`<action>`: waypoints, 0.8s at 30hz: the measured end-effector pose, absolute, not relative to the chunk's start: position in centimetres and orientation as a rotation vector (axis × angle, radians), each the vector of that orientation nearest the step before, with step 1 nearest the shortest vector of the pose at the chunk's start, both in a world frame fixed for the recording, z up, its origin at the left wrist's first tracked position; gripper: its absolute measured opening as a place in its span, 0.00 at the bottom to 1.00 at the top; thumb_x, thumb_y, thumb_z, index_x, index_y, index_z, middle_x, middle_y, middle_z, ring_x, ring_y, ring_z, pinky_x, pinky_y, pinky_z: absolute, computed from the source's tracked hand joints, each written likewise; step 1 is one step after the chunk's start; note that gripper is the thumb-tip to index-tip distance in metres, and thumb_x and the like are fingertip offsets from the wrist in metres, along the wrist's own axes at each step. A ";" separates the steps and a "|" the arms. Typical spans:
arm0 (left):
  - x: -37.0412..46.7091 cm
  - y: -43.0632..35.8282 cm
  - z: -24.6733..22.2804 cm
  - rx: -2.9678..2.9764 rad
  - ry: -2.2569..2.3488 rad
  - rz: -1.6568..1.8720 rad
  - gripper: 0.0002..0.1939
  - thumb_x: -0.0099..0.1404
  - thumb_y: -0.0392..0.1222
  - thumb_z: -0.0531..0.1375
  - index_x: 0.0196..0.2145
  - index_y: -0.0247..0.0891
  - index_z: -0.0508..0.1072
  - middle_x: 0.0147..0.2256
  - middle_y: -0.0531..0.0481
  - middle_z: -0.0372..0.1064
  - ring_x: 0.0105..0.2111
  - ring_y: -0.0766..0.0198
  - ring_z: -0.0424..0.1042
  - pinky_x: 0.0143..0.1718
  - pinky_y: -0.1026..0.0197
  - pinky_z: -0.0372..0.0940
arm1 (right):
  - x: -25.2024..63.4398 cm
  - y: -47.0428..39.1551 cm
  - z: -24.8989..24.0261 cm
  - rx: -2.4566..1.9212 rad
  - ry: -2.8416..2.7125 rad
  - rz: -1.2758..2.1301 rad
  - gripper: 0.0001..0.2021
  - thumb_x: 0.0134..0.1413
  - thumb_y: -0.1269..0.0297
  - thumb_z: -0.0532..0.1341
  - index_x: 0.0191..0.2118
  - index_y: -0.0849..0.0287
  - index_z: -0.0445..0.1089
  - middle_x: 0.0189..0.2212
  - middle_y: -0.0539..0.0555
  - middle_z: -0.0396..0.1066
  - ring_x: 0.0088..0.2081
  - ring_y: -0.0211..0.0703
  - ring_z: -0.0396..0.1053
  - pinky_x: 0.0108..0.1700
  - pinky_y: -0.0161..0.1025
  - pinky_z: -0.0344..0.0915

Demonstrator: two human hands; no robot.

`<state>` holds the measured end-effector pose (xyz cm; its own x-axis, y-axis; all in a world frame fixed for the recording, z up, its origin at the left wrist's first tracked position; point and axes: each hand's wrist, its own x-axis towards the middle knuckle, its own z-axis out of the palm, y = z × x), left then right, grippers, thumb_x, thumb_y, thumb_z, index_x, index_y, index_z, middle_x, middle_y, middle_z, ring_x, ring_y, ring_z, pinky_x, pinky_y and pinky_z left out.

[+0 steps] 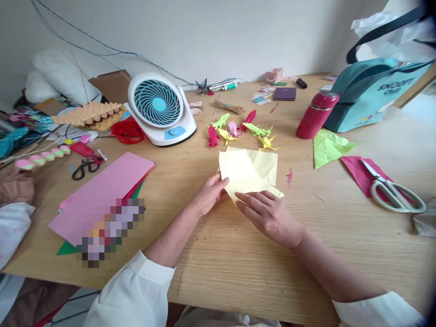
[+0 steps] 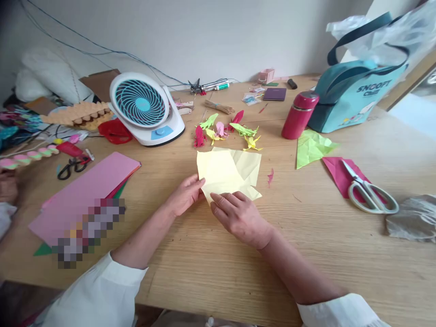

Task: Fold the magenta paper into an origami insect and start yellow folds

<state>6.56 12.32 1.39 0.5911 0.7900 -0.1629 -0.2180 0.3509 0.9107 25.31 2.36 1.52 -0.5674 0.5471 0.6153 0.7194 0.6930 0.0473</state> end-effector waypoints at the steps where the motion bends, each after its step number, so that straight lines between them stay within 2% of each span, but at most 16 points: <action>1: 6.2 12.0 1.1 0.970 0.716 0.745 0.18 0.60 0.46 0.68 0.45 0.35 0.75 0.44 0.42 0.78 0.46 0.55 0.76 0.50 0.55 0.69 | 24.8 2.2 1.4 -0.941 -2.347 -0.402 0.12 0.65 0.75 0.53 0.45 0.62 0.73 0.50 0.63 0.75 0.43 0.48 0.74 0.39 0.44 0.67; 4: 5.5 11.6 0.4 0.852 0.773 0.807 0.11 0.59 0.39 0.68 0.39 0.32 0.76 0.41 0.42 0.79 0.45 0.55 0.77 0.50 0.54 0.70 | 23.6 1.9 0.9 -0.893 -2.427 -0.428 0.12 0.65 0.76 0.53 0.44 0.63 0.74 0.48 0.61 0.77 0.42 0.47 0.74 0.37 0.43 0.67; 7: 4.9 11.8 0.2 0.747 0.747 0.855 0.07 0.63 0.36 0.64 0.39 0.32 0.75 0.41 0.43 0.79 0.41 0.58 0.78 0.47 0.55 0.72 | 23.1 1.7 0.3 -0.881 -2.469 -0.398 0.12 0.65 0.76 0.54 0.45 0.64 0.74 0.48 0.62 0.77 0.41 0.47 0.73 0.37 0.44 0.68; 11: 4.2 11.9 0.3 0.719 0.723 0.844 0.06 0.64 0.37 0.63 0.40 0.33 0.76 0.41 0.44 0.79 0.40 0.59 0.79 0.44 0.56 0.72 | 23.4 1.7 -0.2 -0.922 -2.464 -0.270 0.14 0.65 0.75 0.54 0.49 0.59 0.74 0.48 0.60 0.76 0.43 0.48 0.73 0.38 0.45 0.68; 17: 3.8 11.6 -0.4 0.908 0.673 0.762 0.16 0.54 0.39 0.71 0.40 0.33 0.77 0.45 0.41 0.78 0.49 0.51 0.76 0.54 0.48 0.67 | 23.9 1.8 -0.1 -0.945 -2.444 -0.247 0.15 0.65 0.75 0.53 0.51 0.58 0.73 0.49 0.60 0.76 0.44 0.48 0.73 0.39 0.45 0.68; 22: 3.5 11.8 -0.5 0.951 0.650 0.732 0.25 0.53 0.40 0.72 0.50 0.39 0.76 0.50 0.42 0.76 0.53 0.52 0.73 0.53 0.54 0.67 | 23.7 1.8 -0.1 -0.947 -2.475 -0.238 0.15 0.66 0.74 0.53 0.51 0.58 0.73 0.46 0.60 0.77 0.41 0.47 0.74 0.39 0.45 0.69; 24: 3.3 11.9 -0.4 0.975 0.603 0.673 0.29 0.54 0.41 0.72 0.54 0.40 0.74 0.53 0.40 0.74 0.53 0.52 0.73 0.52 0.55 0.67 | 23.5 1.8 -0.7 -0.966 -2.444 -0.177 0.15 0.66 0.74 0.53 0.53 0.58 0.71 0.47 0.60 0.77 0.44 0.48 0.74 0.42 0.46 0.71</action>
